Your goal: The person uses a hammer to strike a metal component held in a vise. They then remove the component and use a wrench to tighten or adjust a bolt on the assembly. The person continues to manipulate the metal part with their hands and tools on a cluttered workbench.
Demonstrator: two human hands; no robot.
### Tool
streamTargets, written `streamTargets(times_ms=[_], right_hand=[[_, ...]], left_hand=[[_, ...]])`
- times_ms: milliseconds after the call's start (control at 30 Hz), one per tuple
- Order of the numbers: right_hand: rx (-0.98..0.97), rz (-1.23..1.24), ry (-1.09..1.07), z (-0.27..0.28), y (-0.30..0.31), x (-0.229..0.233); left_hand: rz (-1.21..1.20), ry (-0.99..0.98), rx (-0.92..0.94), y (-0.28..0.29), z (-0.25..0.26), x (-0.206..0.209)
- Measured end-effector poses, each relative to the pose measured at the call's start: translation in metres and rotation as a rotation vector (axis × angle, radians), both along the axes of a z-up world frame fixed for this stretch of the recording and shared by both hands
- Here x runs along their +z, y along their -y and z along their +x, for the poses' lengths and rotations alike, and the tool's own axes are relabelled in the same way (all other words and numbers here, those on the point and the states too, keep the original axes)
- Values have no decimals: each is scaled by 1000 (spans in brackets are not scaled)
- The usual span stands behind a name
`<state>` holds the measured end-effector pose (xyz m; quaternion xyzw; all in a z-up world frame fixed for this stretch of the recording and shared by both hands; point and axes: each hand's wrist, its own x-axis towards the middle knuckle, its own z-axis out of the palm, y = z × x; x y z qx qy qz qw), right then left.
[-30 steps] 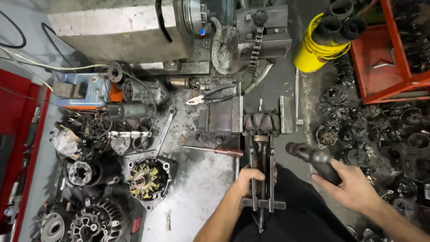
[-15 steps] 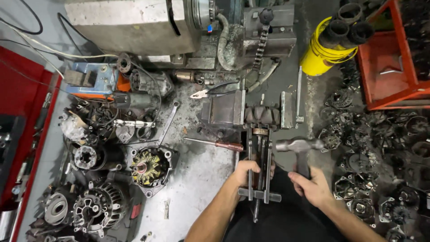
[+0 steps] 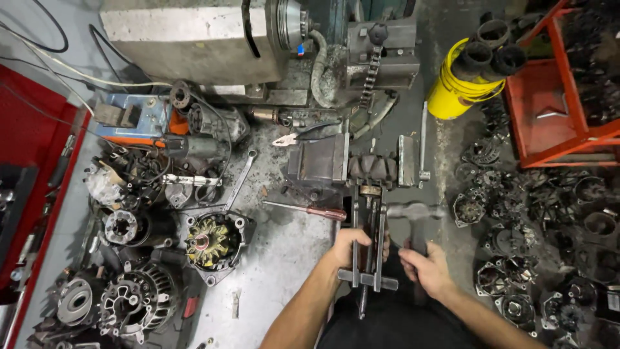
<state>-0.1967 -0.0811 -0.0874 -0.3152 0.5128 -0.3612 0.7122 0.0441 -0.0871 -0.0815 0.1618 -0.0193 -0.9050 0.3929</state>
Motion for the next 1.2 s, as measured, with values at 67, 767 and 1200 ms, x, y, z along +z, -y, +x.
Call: streamTargets(times_ms=[67,767,1200], right_hand=[[99,-75,-232,-7,14,49],[1184,-916,-1437,99,101,289],[712,-771,-1473,-7,73,201]], left_hand=[[-19,-60,-26,2,-2,1],[341,376,116,-6,-5,91],[-39,-51,-14,0,-3,18]])
